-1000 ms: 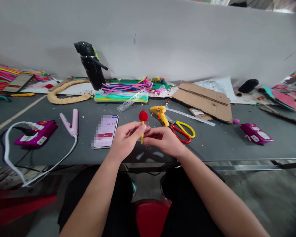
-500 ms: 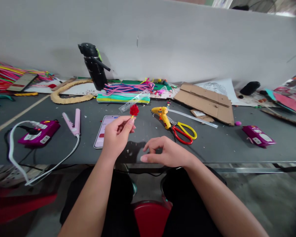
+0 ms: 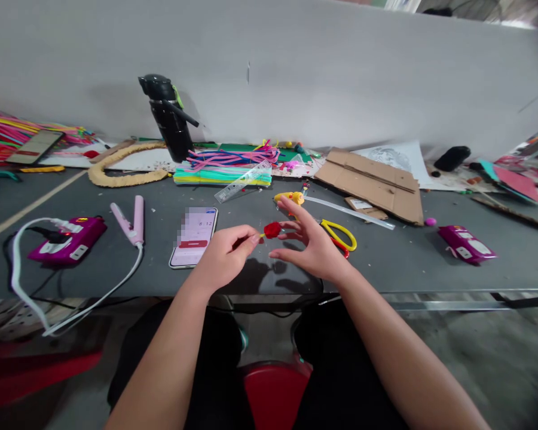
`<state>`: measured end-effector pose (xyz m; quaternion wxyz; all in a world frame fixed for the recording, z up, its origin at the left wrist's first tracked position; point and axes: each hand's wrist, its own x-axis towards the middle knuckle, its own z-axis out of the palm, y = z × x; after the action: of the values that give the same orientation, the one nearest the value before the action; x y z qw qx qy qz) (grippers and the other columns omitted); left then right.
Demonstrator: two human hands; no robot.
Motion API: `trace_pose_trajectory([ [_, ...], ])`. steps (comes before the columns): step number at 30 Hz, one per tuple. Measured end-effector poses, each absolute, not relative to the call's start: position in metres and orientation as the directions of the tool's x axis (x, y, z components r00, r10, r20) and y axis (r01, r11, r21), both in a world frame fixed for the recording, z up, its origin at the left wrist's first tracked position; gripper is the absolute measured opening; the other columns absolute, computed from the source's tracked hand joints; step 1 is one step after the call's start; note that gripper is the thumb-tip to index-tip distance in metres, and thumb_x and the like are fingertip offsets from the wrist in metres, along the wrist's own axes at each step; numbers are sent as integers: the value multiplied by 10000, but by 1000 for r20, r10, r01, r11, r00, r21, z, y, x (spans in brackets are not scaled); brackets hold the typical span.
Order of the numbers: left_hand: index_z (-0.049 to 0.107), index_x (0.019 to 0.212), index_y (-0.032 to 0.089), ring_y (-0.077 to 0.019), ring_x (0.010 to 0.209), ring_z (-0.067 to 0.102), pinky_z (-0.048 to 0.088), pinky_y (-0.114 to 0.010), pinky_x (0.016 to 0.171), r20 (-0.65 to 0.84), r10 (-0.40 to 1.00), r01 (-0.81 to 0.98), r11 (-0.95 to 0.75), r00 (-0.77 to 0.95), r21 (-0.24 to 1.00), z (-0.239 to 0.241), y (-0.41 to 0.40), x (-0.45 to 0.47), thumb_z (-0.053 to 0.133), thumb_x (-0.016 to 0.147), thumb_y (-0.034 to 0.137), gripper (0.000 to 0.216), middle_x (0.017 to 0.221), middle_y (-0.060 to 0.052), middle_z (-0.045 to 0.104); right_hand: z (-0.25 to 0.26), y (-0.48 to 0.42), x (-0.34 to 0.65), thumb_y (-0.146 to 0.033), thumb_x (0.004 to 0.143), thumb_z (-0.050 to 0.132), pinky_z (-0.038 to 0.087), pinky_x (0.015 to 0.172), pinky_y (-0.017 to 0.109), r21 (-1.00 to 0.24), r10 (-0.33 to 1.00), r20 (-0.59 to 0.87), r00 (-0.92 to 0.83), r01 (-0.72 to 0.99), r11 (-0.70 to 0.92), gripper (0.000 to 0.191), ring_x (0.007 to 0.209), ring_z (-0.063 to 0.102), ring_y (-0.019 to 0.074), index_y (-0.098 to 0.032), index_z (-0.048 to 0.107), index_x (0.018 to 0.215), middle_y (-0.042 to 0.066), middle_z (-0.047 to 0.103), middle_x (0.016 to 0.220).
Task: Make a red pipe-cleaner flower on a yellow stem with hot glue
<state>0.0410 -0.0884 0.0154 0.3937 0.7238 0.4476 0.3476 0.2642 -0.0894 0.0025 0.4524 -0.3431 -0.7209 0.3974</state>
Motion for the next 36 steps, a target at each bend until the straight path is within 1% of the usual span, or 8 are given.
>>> trace_pose_trajectory([
  [3, 666, 857, 174, -139, 708, 483, 352, -280, 642, 108, 897, 402, -296, 428, 867, 14, -89, 44, 530, 996, 365, 272, 735, 17, 566, 5, -89, 265, -272, 829, 821, 590, 1001, 405, -840, 823, 399, -404, 198, 504, 698, 1236, 630, 259, -358, 556, 1469, 70, 479, 1556],
  [5, 643, 825, 174, -138, 710, 469, 344, -280, 644, 100, 889, 408, -302, 447, 862, 12, -89, 45, 522, 997, 363, 283, 725, 21, 547, 6, -89, 264, -281, 843, 811, 593, 977, 393, -825, 817, 405, -410, 222, 520, 555, 1175, 657, 246, -320, 655, 1374, 77, 567, 1466],
  [10, 579, 767, 174, -130, 696, 443, 328, -275, 634, 97, 883, 411, -308, 460, 858, 10, -87, 46, 520, 993, 349, 292, 703, 31, 501, 1, -90, 258, -304, 874, 780, 600, 886, 342, -866, 848, 379, -370, 182, 466, 375, 996, 698, 190, -265, 730, 1244, 82, 663, 1292],
  [16, 528, 742, 181, -127, 691, 417, 313, -278, 625, 88, 881, 409, -301, 464, 862, 11, -88, 45, 510, 996, 342, 302, 699, 35, 460, 2, -91, 254, -319, 862, 786, 596, 864, 312, -929, 884, 307, -352, 90, 359, 298, 966, 700, 180, -212, 746, 1137, 73, 716, 1117],
  [20, 565, 773, 180, -133, 705, 438, 329, -282, 640, 86, 876, 410, -306, 474, 859, 11, -87, 44, 505, 999, 336, 281, 715, 30, 487, 5, -91, 254, -311, 841, 803, 589, 815, 288, -945, 901, 274, -336, 80, 317, 268, 917, 701, 169, -198, 756, 1080, 58, 731, 1038],
  [24, 598, 806, 183, -137, 706, 452, 335, -284, 639, 75, 877, 419, -300, 474, 857, 12, -87, 44, 509, 996, 335, 259, 719, 27, 506, 6, -91, 254, -295, 825, 813, 588, 785, 282, -951, 907, 258, -333, 75, 298, 240, 890, 704, 165, -199, 768, 1040, 50, 742, 1004],
  [30, 543, 744, 185, -133, 692, 440, 330, -283, 632, 73, 876, 415, -297, 476, 860, 14, -87, 42, 508, 994, 332, 292, 702, 29, 485, 7, -91, 252, -283, 810, 821, 598, 750, 276, -963, 921, 231, -315, 61, 263, 180, 845, 719, 161, -206, 798, 971, 42, 758, 955],
  [36, 595, 779, 184, -143, 700, 475, 343, -280, 639, 68, 879, 430, -297, 472, 852, 13, -86, 41, 510, 992, 356, 287, 710, 20, 514, 9, -92, 249, -279, 790, 832, 620, 734, 300, -976, 934, 199, -297, 29, 217, 149, 793, 731, 169, -211, 815, 922, 41, 771, 910],
])
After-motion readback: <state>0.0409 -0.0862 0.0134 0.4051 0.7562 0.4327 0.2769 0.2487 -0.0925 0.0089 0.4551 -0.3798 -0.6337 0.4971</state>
